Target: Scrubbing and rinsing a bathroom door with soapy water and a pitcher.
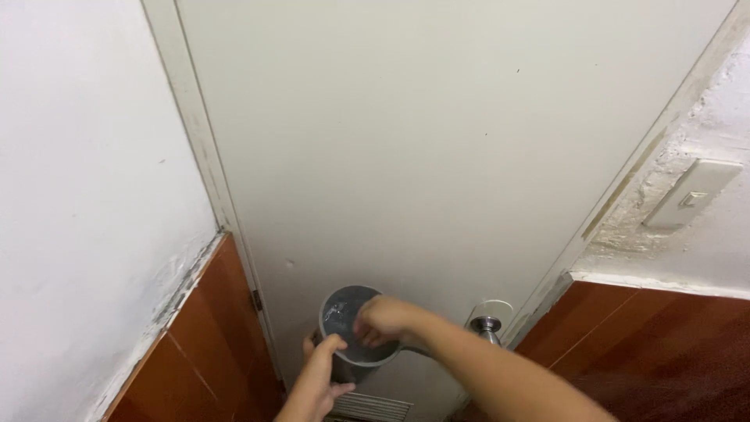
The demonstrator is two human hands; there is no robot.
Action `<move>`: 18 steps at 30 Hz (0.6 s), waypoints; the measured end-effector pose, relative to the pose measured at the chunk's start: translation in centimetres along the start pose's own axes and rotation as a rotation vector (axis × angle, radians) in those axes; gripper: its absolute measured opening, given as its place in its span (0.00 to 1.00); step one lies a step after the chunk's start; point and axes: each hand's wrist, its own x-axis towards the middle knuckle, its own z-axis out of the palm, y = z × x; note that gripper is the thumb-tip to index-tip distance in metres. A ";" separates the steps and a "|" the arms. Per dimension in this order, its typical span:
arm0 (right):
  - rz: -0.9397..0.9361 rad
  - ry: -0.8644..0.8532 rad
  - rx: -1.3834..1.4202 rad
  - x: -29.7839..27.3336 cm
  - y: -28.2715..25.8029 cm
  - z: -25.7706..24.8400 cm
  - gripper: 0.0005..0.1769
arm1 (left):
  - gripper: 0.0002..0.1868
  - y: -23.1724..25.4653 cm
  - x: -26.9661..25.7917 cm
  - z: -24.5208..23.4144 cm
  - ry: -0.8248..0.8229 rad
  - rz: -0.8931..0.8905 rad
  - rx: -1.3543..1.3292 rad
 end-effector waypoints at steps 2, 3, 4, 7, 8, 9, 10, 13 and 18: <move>0.278 -0.065 0.481 2.6 1.2 2.5 0.12 | 0.62 -0.4 -0.2 0.4 0.065 0.068 0.022; 0.272 -0.068 0.475 4.5 2.7 3.1 0.12 | 0.62 -0.6 -0.5 0.4 0.067 0.075 0.017; 0.329 -0.020 0.639 6.5 4.2 3.8 0.12 | 0.61 -0.7 -0.9 0.4 0.090 0.118 -0.004; 0.429 0.089 0.864 8.0 3.8 5.6 0.13 | 0.60 -1.0 -0.9 -0.4 0.139 0.167 -0.031; 0.473 0.158 0.931 7.8 2.7 5.8 0.14 | 0.61 -0.9 -0.8 -0.4 0.160 0.169 -0.030; 0.467 0.151 0.922 8.4 4.0 5.7 0.14 | 0.61 -0.9 -0.6 -0.7 0.164 0.176 -0.040; 0.453 0.139 1.031 9.1 4.8 6.6 0.14 | 0.60 -1.0 -0.5 -1.0 0.199 0.200 -0.045; 0.397 0.089 1.356 14.9 9.0 9.6 0.15 | 0.61 -0.3 0.7 -2.4 0.265 0.211 -0.003; 0.319 0.000 1.810 17.7 1.2 7.8 0.16 | 0.57 2.5 1.0 -5.6 0.252 0.179 0.008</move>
